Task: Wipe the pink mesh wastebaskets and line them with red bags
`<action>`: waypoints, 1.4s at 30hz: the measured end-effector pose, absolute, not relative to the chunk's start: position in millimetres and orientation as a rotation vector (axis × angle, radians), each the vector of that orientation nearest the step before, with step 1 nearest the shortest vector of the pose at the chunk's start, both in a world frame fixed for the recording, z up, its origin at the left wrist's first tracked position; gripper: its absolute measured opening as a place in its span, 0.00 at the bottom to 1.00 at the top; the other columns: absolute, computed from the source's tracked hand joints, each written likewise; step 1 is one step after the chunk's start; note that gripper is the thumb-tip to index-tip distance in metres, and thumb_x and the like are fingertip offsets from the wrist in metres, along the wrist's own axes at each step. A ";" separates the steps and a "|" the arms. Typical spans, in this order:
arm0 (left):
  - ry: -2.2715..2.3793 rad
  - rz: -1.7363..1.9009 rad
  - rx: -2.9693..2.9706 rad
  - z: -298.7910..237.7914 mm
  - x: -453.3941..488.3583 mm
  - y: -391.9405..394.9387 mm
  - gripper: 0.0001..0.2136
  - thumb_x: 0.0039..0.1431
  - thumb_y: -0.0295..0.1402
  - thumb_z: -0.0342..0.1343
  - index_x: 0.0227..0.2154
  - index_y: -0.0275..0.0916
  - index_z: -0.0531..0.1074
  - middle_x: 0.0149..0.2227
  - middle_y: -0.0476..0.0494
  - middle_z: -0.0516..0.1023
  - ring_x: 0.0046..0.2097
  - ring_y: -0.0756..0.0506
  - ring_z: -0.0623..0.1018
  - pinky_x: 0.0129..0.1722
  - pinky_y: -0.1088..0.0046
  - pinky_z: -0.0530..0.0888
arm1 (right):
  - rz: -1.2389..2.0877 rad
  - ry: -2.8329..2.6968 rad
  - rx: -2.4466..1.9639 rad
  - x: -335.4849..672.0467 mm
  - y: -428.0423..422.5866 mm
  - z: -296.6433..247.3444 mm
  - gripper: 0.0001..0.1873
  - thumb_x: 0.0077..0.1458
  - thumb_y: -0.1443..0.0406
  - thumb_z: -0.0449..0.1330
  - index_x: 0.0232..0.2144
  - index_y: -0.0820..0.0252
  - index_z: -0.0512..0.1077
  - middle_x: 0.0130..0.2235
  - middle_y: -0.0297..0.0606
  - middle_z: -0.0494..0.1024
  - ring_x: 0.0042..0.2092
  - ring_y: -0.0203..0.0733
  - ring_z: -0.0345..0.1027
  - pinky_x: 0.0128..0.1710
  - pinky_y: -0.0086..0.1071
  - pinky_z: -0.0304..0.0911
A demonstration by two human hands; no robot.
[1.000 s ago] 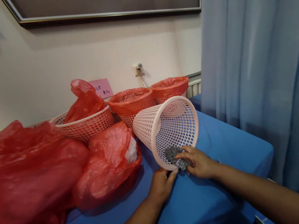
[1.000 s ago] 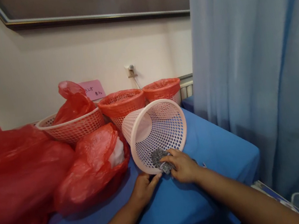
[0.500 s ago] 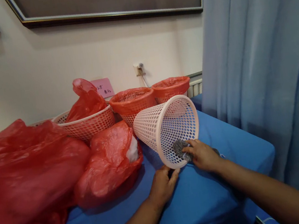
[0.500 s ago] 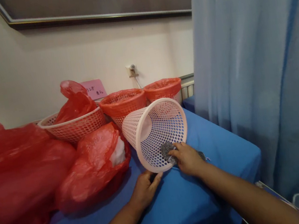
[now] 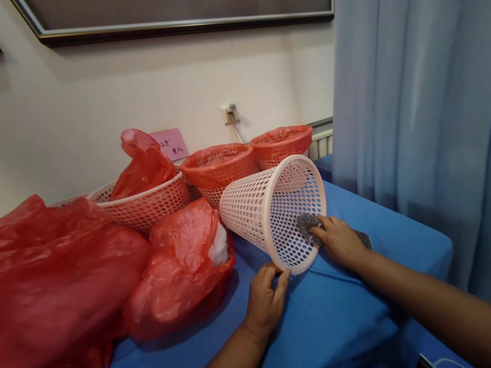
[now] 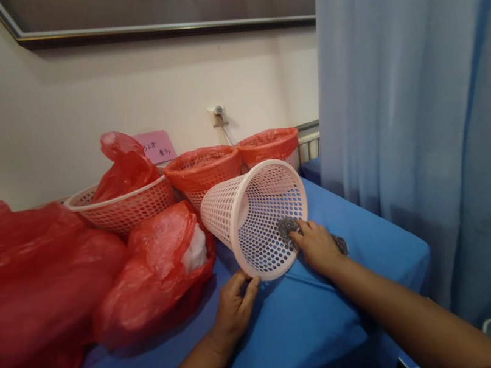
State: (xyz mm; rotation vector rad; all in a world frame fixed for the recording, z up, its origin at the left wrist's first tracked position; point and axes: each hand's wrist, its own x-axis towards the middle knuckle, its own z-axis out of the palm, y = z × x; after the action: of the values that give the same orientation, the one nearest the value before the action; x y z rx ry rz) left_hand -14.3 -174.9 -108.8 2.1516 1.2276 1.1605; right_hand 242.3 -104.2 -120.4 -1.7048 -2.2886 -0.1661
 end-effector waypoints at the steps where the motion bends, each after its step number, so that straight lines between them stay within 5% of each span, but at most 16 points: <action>1: 1.210 1.106 2.152 -110.2 -13.2 -173.8 0.12 0.66 0.38 0.54 0.43 0.38 0.79 0.42 0.39 0.84 0.44 0.42 0.82 0.48 0.64 0.78 | -0.137 -2.300 -1.670 238.0 -108.1 -122.1 0.24 0.60 0.72 0.52 0.56 0.53 0.72 0.62 0.50 0.66 0.57 0.54 0.63 0.55 0.46 0.61; 4: 1.126 0.931 2.159 -115.3 -10.4 -170.0 0.14 0.63 0.35 0.57 0.50 0.41 0.78 0.51 0.41 0.82 0.51 0.40 0.81 0.55 0.60 0.76 | 0.031 -2.351 -1.411 223.9 -123.8 -127.6 0.28 0.54 0.75 0.54 0.56 0.53 0.72 0.60 0.47 0.68 0.57 0.50 0.63 0.57 0.44 0.61; 9: 1.061 0.942 2.191 -113.8 -11.0 -171.7 0.13 0.65 0.34 0.54 0.49 0.43 0.79 0.49 0.43 0.83 0.49 0.42 0.82 0.54 0.61 0.77 | 0.293 -2.384 -0.992 220.0 -134.7 -130.5 0.35 0.46 0.74 0.59 0.58 0.52 0.69 0.60 0.43 0.67 0.60 0.47 0.62 0.59 0.41 0.61; 17: 1.224 1.242 2.192 -100.4 -15.4 -182.1 0.13 0.68 0.39 0.51 0.35 0.37 0.77 0.35 0.41 0.82 0.38 0.44 0.81 0.42 0.67 0.78 | -0.096 -2.278 -1.644 251.6 -100.9 -118.2 0.26 0.55 0.72 0.57 0.57 0.55 0.72 0.63 0.51 0.65 0.57 0.55 0.63 0.58 0.48 0.60; 24: 1.155 0.878 2.198 -115.6 -9.0 -172.6 0.14 0.63 0.35 0.57 0.50 0.41 0.78 0.52 0.41 0.82 0.52 0.40 0.80 0.56 0.60 0.75 | 0.113 -2.357 -1.285 225.9 -127.0 -132.7 0.30 0.52 0.75 0.56 0.57 0.54 0.71 0.60 0.47 0.67 0.58 0.50 0.64 0.58 0.45 0.61; 30: 1.103 0.973 2.224 -111.7 -11.6 -173.4 0.13 0.66 0.35 0.53 0.48 0.41 0.79 0.47 0.42 0.84 0.48 0.42 0.82 0.53 0.63 0.76 | 0.194 -2.419 -1.027 230.0 -129.1 -133.6 0.35 0.49 0.74 0.58 0.60 0.50 0.68 0.62 0.45 0.65 0.61 0.49 0.61 0.59 0.45 0.61; 36: 1.194 1.242 2.211 -101.1 -15.8 -181.9 0.11 0.67 0.37 0.52 0.36 0.38 0.76 0.36 0.41 0.82 0.39 0.45 0.81 0.43 0.69 0.77 | -0.072 -2.285 -1.611 252.1 -101.4 -120.6 0.28 0.54 0.72 0.58 0.57 0.54 0.71 0.61 0.51 0.67 0.56 0.54 0.65 0.56 0.46 0.62; 42: 1.193 0.916 2.176 -113.5 -8.9 -170.4 0.12 0.63 0.36 0.57 0.46 0.40 0.79 0.45 0.41 0.84 0.46 0.40 0.82 0.50 0.61 0.78 | -0.013 -2.347 -1.471 229.8 -113.5 -127.6 0.26 0.58 0.73 0.52 0.56 0.53 0.72 0.57 0.49 0.69 0.55 0.50 0.65 0.55 0.44 0.63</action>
State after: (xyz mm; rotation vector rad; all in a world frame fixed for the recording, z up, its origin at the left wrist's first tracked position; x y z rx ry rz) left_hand -8.9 -170.4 -113.5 2.1757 1.1930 0.9163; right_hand 229.8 -113.5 -127.6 -1.4706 -2.3474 -0.0134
